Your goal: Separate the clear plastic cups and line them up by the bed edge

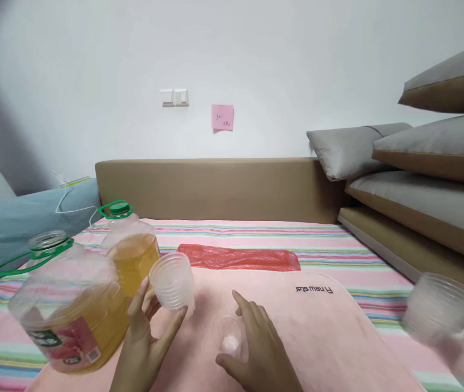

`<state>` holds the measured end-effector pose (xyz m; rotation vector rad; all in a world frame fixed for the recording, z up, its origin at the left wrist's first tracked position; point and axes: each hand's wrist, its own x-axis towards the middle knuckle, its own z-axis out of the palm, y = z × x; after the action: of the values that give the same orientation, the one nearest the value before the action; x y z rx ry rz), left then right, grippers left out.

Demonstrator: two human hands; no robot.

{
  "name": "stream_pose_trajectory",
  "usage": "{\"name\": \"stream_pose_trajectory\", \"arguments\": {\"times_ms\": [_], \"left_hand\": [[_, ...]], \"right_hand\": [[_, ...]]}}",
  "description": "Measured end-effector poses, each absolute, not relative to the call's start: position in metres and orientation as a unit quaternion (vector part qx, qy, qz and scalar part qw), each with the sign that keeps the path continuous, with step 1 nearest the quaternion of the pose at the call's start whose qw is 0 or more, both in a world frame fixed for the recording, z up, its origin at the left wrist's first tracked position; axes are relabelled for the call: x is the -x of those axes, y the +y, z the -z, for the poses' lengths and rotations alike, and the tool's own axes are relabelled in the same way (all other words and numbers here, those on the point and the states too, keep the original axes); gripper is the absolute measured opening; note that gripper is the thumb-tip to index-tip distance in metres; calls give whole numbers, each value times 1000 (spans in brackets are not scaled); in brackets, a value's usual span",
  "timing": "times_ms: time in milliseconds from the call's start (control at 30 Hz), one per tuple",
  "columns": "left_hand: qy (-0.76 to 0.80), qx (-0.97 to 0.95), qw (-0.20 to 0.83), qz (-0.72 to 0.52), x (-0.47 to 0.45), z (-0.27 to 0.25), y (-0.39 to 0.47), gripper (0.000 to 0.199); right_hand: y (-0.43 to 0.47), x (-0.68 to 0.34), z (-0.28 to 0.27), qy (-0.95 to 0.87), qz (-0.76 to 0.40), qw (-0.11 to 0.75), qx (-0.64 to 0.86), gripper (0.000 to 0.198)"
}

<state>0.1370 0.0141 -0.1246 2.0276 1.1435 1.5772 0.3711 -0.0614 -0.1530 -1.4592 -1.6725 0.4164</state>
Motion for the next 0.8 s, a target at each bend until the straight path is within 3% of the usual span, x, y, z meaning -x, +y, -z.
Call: {"name": "stream_pose_trajectory", "arguments": {"times_ms": [300,500,700,800], "left_hand": [[408,-713,161,-547,-139,123,13,89],[388,-725,120,-556,-139,126,12,91],[342,-740,67,-575,-146,124,7,91],[323,-739,84,-585,-148,124,5,91]], "right_hand": [[-70,-371,130,-663,-210,400,597,95],[-70,-363,110,-648,-194,469,568,75],[-61,-340,72,-649,-249,512,505,77],[-58,-328,57,-640,-277,550,460,67]]}}
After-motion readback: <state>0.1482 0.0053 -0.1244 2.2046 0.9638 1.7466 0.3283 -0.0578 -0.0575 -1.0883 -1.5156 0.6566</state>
